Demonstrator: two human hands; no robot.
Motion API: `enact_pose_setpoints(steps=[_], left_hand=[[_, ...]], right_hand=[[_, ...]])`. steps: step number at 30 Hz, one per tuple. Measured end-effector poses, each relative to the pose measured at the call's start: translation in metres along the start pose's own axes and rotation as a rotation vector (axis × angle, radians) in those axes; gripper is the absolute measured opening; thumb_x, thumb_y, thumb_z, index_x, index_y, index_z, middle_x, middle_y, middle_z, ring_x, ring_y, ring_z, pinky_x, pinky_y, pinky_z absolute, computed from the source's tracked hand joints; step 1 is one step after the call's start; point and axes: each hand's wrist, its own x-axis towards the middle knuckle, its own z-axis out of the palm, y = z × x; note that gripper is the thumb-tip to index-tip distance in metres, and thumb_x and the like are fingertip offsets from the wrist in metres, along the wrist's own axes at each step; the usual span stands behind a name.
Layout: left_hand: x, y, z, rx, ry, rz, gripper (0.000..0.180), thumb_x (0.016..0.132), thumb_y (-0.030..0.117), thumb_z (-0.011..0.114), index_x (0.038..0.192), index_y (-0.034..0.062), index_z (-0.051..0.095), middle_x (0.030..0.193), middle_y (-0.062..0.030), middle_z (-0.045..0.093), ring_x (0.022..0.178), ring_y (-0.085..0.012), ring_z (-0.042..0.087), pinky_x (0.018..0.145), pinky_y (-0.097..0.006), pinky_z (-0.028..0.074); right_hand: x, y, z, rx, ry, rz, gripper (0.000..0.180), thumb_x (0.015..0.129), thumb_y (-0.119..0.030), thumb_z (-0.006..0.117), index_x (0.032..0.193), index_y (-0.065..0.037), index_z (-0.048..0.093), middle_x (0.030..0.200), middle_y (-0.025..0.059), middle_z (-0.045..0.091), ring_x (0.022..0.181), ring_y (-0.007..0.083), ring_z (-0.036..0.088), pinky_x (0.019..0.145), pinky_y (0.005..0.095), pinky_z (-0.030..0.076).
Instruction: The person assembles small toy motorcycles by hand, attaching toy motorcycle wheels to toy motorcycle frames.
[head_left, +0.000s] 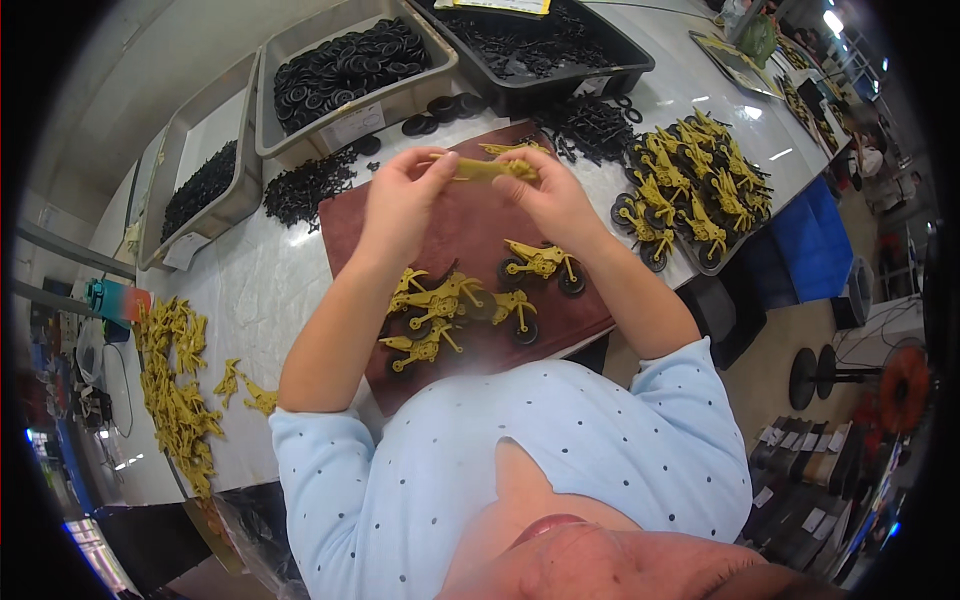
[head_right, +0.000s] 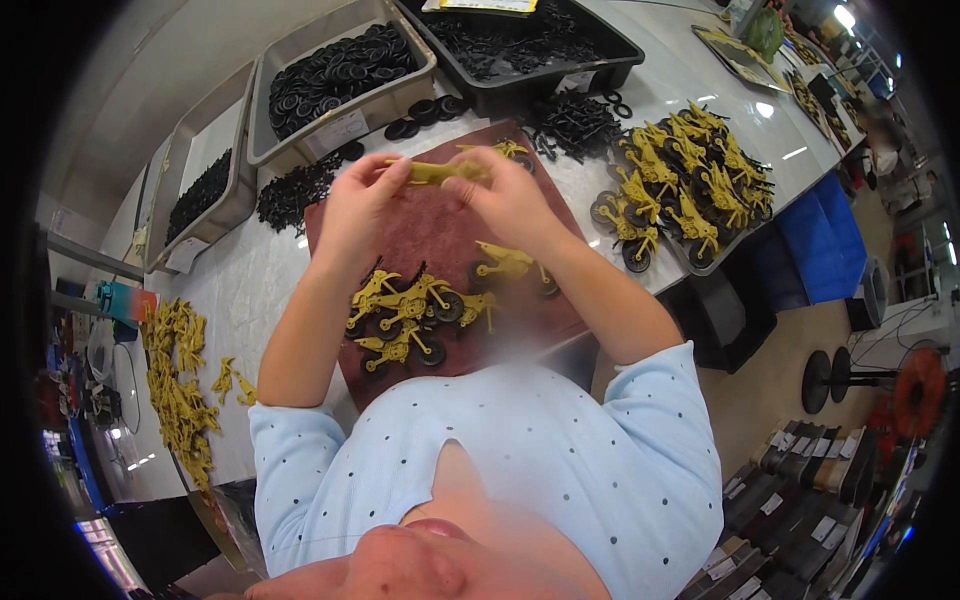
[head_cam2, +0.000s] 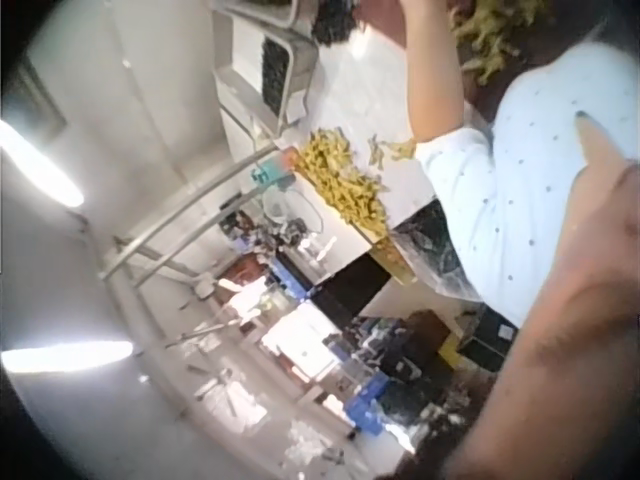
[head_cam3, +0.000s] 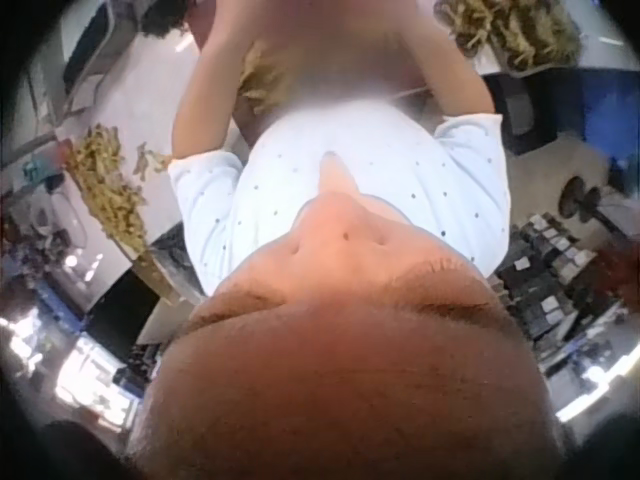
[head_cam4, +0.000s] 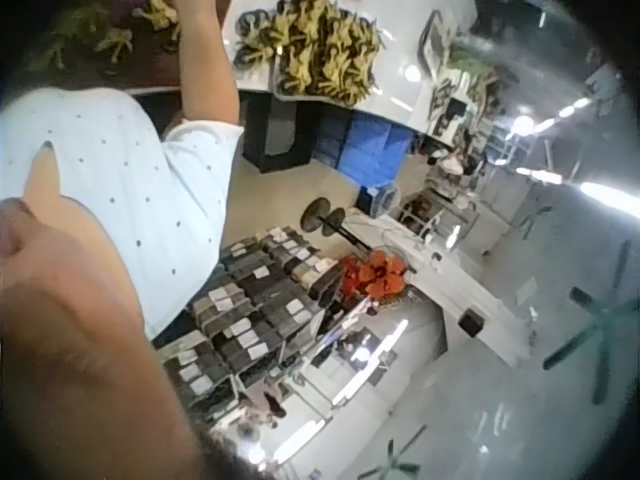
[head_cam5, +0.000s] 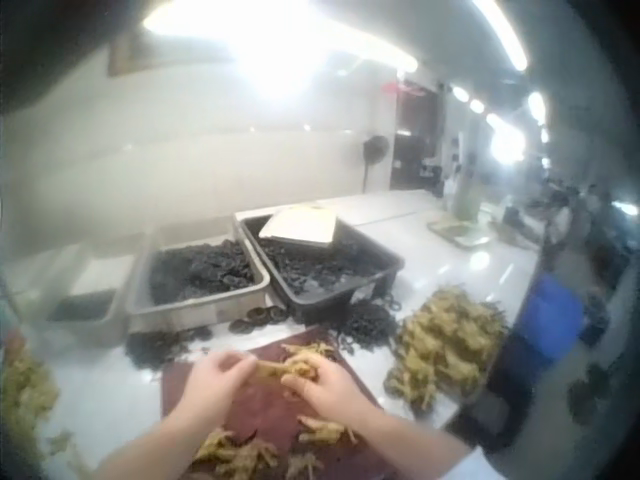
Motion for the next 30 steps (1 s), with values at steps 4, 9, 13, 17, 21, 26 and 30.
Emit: enact_pose_setpoints(steps=[4,9,13,17,21,26,30], left_hand=[[0.049,-0.031,0.025,0.307,-0.007,0.347,0.028,0.083,0.018,0.073,0.105,0.0011,0.067,0.090,-0.0060,0.068,0.085,-0.0165,0.061,0.074,-0.028,0.048],[0.085,-0.042,0.040,0.976,-0.254,0.735,0.030,0.076,0.016,0.075,0.103,0.0039,0.070,0.101,-0.0101,0.068,0.093,-0.0301,0.060,0.081,-0.037,0.050],[0.103,-0.053,0.046,0.878,-0.318,0.716,0.023,0.074,0.019,0.074,0.093,0.0062,0.071,0.093,-0.0103,0.068,0.089,-0.0302,0.062,0.080,-0.042,0.048],[0.122,-0.067,0.052,1.106,-0.361,0.775,0.021,0.075,0.019,0.073,0.089,0.0047,0.069,0.088,-0.0105,0.067,0.087,-0.0299,0.063,0.077,-0.043,0.046],[0.126,-0.068,0.062,1.129,-0.369,0.746,0.026,0.075,0.016,0.074,0.097,0.0026,0.069,0.090,-0.0114,0.069,0.082,-0.0290,0.065,0.077,-0.039,0.047],[0.128,-0.074,0.056,1.249,-0.390,0.822,0.029,0.074,0.020,0.075,0.098,0.0051,0.068,0.086,-0.0074,0.069,0.083,-0.0257,0.064,0.079,-0.039,0.042],[0.130,-0.081,0.056,1.403,-0.446,0.823,0.030,0.072,0.021,0.075,0.097,0.0069,0.068,0.083,-0.0054,0.068,0.082,-0.0231,0.064,0.078,-0.036,0.041]], right_hand=[[0.029,0.025,-0.029,0.119,0.302,0.036,0.030,0.092,-0.014,0.066,0.115,-0.001,0.051,0.084,0.0037,0.060,0.064,0.0071,0.054,0.057,0.0212,0.044],[0.054,0.048,-0.059,0.141,0.261,0.259,0.030,0.093,-0.012,0.064,0.116,0.001,0.051,0.078,0.0035,0.058,0.061,0.0079,0.053,0.052,0.0230,0.041],[0.064,0.071,-0.060,0.223,0.289,0.306,0.032,0.094,-0.017,0.064,0.117,0.001,0.053,0.082,0.0050,0.060,0.062,0.0090,0.056,0.053,0.0233,0.045],[0.071,0.085,-0.065,0.126,0.331,0.277,0.031,0.093,-0.021,0.065,0.113,0.003,0.057,0.086,0.0065,0.063,0.063,0.0098,0.059,0.056,0.0235,0.048],[0.074,0.100,-0.068,0.107,0.419,0.319,0.030,0.092,-0.022,0.065,0.108,0.003,0.060,0.087,0.0078,0.066,0.066,0.0097,0.061,0.055,0.0231,0.047],[0.074,0.114,-0.067,-0.283,0.473,0.177,0.032,0.084,-0.026,0.071,0.098,0.003,0.068,0.088,0.0176,0.071,0.079,0.0252,0.069,0.070,0.0363,0.053],[0.071,0.118,-0.067,-0.529,0.486,0.131,0.032,0.081,-0.028,0.073,0.095,0.000,0.069,0.090,0.0192,0.069,0.087,0.0329,0.066,0.079,0.0398,0.052]])
